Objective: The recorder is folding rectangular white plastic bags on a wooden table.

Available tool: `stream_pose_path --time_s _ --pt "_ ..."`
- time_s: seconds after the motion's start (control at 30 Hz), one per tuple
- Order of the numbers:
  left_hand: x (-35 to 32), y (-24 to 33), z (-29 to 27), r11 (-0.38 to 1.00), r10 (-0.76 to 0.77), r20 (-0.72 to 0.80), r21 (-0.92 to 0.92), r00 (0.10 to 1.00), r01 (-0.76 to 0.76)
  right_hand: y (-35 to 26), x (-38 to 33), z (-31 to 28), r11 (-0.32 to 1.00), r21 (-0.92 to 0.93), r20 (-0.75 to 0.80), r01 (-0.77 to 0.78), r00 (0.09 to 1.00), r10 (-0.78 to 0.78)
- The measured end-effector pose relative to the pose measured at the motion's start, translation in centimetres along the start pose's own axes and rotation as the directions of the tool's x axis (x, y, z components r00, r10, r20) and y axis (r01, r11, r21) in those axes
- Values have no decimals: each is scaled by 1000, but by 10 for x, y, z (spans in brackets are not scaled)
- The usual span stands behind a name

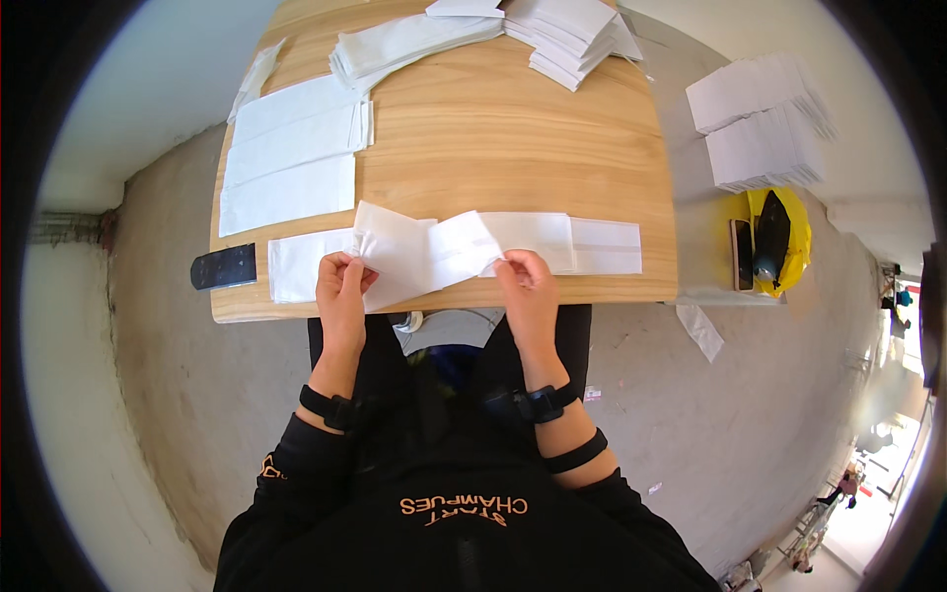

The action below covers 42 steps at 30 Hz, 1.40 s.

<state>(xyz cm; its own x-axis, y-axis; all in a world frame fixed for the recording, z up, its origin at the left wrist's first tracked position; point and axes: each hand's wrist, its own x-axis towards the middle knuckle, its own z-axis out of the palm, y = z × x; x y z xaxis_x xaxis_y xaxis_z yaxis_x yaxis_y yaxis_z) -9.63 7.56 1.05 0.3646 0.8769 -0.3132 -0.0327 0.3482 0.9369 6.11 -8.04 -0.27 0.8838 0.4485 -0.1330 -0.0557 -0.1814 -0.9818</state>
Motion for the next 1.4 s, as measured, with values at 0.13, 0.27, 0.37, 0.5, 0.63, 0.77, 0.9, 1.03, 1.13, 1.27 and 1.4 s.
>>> stream_pose_path --time_s 0.13,0.27,0.37,0.5,0.63,0.77,0.9,1.03,1.13,1.27,1.4 --pt "6 -7 20 999 49 33 -24 998 -48 6 12 -28 1000 27 -116 1 993 2" --pt "23 -1 41 995 71 29 -73 997 -69 7 16 -48 997 48 -175 -63 982 70" --pt "33 30 48 961 119 47 -258 992 -103 10 16 -59 992 80 -193 -97 975 111" --pt "52 68 22 916 179 6 -365 984 -165 13 17 -63 986 58 -203 -158 965 166" --pt "75 98 -37 881 106 -99 -452 989 -139 15 17 -63 984 19 -229 -176 957 175" --pt "71 126 -92 803 141 -38 -580 989 -137 19 17 -64 987 17 -223 -160 962 159" --pt "56 133 -87 783 112 -189 -587 976 -204 25 18 -65 984 -70 -249 -162 958 140" --pt "75 92 -122 804 58 -219 -568 974 -176 25 19 -64 976 -160 -271 -147 957 99" --pt "75 70 -130 817 -17 -281 -558 960 -149 30 22 -63 970 -201 -280 -134 957 74" --pt "67 55 -147 822 -127 -418 -552 899 -140 34 24 -67 960 -254 -243 -115 969 52" --pt "61 44 -169 837 -116 -420 -530 900 -139 31 25 -68 952 -270 -238 -146 968 81"
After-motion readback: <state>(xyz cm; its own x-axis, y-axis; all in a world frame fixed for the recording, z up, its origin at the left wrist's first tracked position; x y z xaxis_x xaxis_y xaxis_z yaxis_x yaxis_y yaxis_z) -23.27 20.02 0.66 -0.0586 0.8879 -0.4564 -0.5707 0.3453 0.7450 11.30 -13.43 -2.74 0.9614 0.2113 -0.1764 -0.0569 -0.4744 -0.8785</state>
